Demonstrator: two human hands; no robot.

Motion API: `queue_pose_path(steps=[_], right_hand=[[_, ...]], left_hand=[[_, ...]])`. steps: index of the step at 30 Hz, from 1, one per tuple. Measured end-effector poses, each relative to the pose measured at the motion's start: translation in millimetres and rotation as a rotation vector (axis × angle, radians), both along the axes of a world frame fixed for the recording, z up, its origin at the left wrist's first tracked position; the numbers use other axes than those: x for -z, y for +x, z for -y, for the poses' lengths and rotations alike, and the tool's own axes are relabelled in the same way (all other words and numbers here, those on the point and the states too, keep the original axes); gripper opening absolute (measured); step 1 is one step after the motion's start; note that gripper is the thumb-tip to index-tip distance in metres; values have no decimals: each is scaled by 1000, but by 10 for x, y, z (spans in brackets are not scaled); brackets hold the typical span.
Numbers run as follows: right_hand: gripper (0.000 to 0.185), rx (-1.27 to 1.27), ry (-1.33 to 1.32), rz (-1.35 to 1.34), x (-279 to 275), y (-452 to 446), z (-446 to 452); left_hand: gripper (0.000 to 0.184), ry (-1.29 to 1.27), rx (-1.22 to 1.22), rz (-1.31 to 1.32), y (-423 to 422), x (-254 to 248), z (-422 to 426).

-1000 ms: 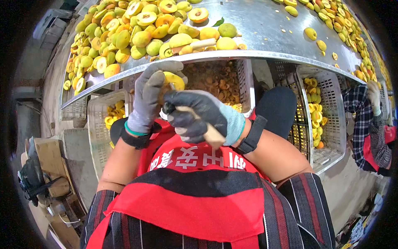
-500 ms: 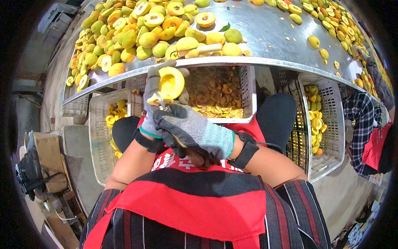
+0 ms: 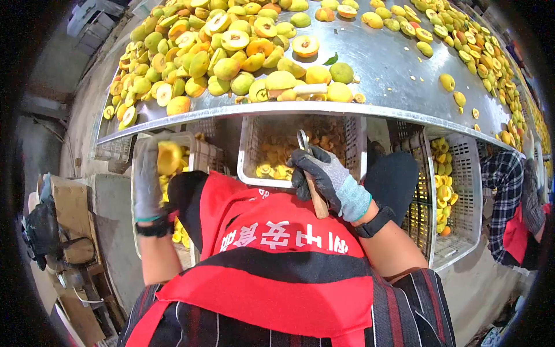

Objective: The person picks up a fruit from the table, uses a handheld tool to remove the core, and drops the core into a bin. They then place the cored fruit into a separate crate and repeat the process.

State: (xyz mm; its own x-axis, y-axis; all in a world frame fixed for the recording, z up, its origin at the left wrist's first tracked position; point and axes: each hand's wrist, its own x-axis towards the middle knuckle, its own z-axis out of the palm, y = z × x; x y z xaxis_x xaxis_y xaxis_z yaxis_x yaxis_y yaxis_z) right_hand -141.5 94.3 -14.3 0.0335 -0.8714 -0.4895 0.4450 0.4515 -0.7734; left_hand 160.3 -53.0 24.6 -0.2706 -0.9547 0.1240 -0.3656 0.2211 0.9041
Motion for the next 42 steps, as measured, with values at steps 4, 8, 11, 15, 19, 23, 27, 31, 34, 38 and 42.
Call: queue_pose_path(steps=[4,8,11,15,19,23,27,31,34,38,42], right_hand=[[32,-16,-23,-3,47,63,-4],[30,-112,-20,24,29,118,37],[31,-113,15,10,31,107,27],[31,-62,25,-2,-24,49,4],[27,28,-52,43,-154,-75,105],[24,187,-225,33,-197,-45,423],[26,216,-257,60,-388,246,515],[33,226,-408,-473,-375,484,497],[32,45,-880,-1007,-135,406,483],[30,-249,-533,-934,-518,338,320],[39,-168,-482,-1072,-417,359,337]], left_hand=[[23,-379,-29,693,279,-200,268],[45,-291,55,396,-482,53,835],[61,-359,108,612,-1247,-7,1000],[55,-447,127,771,-1601,94,1163],[41,-282,224,450,-1492,56,1014],[48,-317,650,-26,-1326,-249,288],[76,221,639,-584,-1320,-125,-227],[73,468,560,-878,-1294,80,-463],[69,617,442,-895,-1174,116,-435],[57,560,542,-912,-1096,122,-366],[67,654,486,-899,-1205,16,-395]])
